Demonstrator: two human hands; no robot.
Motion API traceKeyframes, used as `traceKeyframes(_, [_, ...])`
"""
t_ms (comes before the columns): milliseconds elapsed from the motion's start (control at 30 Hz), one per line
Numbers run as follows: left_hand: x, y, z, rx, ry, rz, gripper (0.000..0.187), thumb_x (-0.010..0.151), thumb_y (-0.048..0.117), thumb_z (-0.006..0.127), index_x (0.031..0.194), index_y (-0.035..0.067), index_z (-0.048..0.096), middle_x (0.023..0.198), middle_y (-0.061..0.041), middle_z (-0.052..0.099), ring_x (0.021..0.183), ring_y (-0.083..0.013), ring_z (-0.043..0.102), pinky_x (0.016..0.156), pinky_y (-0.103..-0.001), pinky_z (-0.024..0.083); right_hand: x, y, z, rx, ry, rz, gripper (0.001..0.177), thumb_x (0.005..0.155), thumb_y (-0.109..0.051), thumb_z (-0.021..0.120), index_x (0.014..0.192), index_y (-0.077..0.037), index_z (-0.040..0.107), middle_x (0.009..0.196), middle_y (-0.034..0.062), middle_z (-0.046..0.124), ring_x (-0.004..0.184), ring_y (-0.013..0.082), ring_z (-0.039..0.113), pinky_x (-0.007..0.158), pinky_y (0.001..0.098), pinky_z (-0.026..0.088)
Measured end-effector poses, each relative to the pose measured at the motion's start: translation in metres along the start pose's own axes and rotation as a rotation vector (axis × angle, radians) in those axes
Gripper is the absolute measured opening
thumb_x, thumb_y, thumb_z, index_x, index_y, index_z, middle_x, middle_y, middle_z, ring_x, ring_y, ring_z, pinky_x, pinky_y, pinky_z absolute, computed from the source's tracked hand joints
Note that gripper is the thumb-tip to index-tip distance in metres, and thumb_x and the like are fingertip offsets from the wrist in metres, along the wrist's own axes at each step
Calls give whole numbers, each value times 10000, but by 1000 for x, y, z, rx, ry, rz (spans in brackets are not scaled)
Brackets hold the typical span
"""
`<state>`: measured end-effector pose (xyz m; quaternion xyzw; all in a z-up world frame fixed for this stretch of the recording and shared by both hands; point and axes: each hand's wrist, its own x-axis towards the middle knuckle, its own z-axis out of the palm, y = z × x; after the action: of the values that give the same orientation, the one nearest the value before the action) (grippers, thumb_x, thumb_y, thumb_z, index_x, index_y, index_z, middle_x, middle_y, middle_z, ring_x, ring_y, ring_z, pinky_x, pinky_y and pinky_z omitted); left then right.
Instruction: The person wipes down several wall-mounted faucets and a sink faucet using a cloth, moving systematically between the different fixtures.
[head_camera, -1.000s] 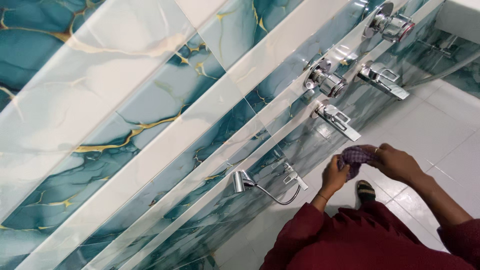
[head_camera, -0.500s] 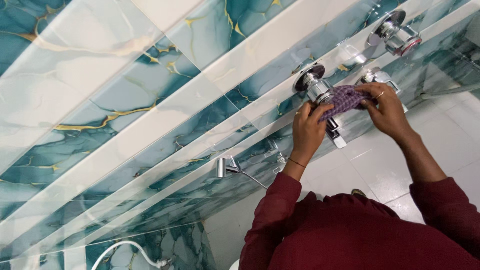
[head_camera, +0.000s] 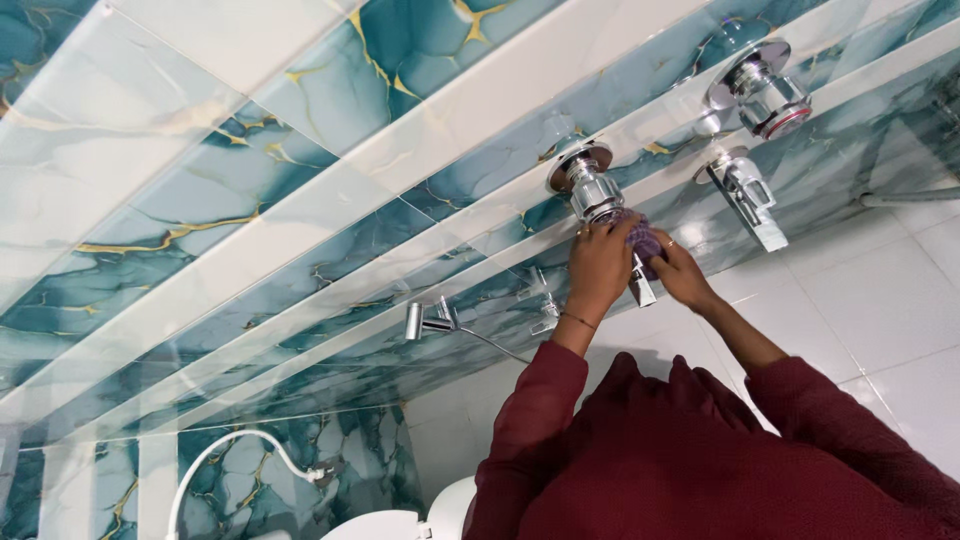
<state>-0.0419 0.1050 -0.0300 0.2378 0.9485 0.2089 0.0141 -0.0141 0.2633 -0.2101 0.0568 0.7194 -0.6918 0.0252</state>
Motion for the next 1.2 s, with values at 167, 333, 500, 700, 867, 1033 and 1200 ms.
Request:
traceKeyframes(167, [-37, -4, 0, -128, 220, 293, 542, 902, -31, 582, 1404, 167, 628, 1453, -119, 578, 1322, -361, 568, 1127, -474, 463, -43, 9, -9, 55, -16, -11, 548, 977, -10, 491, 1519, -87, 473, 1211, 82, 656, 1027, 124, 610, 925, 308, 507])
traceKeyframes(333, [-15, -2, 9, -65, 230, 275, 473, 910, -3, 583, 1343, 165, 670, 1445, -88, 591, 1301, -348, 579, 1107, -482, 465, -3, 30, -8, 5, -85, -23, 654, 922, 7, 506, 1553, -92, 366, 1171, 75, 631, 957, 117, 614, 857, 290, 519])
traceKeyframes(500, [14, 8, 14, 26, 72, 52, 401, 898, 46, 581, 1259, 157, 717, 1408, -80, 635, 1085, -343, 641, 1018, -477, 489, 40, 29, -5, 203, -262, 49, 582, 901, 14, 485, 1470, -93, 428, 1038, 37, 649, 877, 129, 625, 787, 315, 542])
traceKeyframes(700, [-28, 29, 9, 39, 181, 276, 316, 886, 71, 600, 1160, 146, 738, 1236, -69, 686, 1189, -330, 644, 1064, -452, 497, -30, 31, -18, -136, -222, 295, 549, 971, -25, 512, 1509, -108, 439, 1016, 101, 674, 879, 192, 631, 816, 374, 557])
traceKeyframes(867, [-54, 73, -13, 60, 76, 294, 383, 862, 31, 622, 1200, 174, 731, 1253, -69, 675, 1200, -310, 647, 1041, -463, 483, -82, 1, -60, -3, -379, 79, 528, 897, 0, 569, 1424, -43, 553, 1109, 104, 731, 979, 176, 669, 886, 355, 557])
traceKeyframes(1033, [-6, 112, -7, -171, 272, 302, 670, 957, -16, 588, 1559, 251, 462, 1483, -102, 530, 1355, -347, 583, 1147, -462, 465, -65, -102, -129, -428, 219, -229, 499, 936, -45, 620, 1431, -59, 562, 1156, 164, 660, 939, 256, 685, 729, 386, 575])
traceKeyframes(1200, [41, 108, 72, -197, 317, 292, 785, 952, -55, 532, 1639, 251, 306, 1568, -193, 456, 1374, -416, 550, 1133, -478, 462, -30, -142, -174, -753, 363, -638, 713, 831, 74, 612, 1502, -168, 595, 1367, 209, 640, 1153, 394, 648, 931, 411, 544])
